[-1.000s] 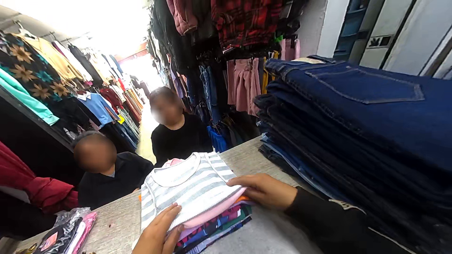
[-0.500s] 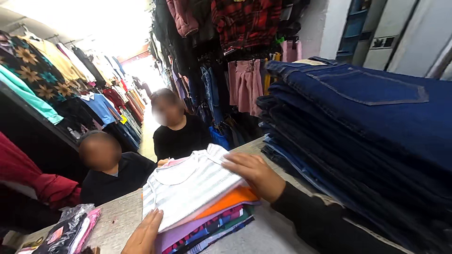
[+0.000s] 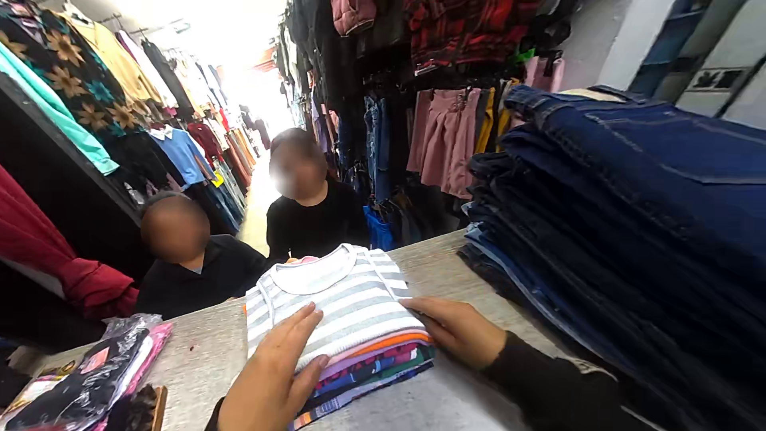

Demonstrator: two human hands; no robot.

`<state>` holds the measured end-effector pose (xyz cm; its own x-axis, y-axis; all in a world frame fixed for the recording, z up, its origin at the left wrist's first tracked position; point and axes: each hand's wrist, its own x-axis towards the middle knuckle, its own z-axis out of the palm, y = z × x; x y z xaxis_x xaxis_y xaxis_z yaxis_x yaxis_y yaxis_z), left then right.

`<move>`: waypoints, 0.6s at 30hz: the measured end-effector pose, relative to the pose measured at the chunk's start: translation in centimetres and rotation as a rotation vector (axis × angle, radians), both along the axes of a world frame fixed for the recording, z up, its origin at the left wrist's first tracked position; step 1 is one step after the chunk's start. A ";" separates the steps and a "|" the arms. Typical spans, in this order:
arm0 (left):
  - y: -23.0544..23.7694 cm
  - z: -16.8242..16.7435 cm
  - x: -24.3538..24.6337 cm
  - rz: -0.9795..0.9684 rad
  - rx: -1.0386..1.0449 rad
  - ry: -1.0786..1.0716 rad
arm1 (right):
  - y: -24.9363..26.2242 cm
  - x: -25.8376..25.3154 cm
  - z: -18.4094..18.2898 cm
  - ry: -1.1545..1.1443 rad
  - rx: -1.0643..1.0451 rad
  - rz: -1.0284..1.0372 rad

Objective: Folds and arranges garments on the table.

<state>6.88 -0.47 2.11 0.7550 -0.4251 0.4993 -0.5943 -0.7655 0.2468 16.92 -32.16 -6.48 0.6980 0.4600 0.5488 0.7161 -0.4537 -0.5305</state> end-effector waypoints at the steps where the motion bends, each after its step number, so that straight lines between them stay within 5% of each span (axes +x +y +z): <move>1: -0.8 -0.4 0.9 -0.025 0.007 0.015 | 0.0 0.0 0.0 -0.028 0.023 -0.005; 10: -2.9 -3.4 4.1 0.009 0.156 0.118 | -1.8 0.7 -0.8 0.119 -0.015 0.119; 18: -2.6 -5.0 4.0 0.005 0.143 -0.005 | -1.9 1.3 -1.4 -0.015 0.084 0.024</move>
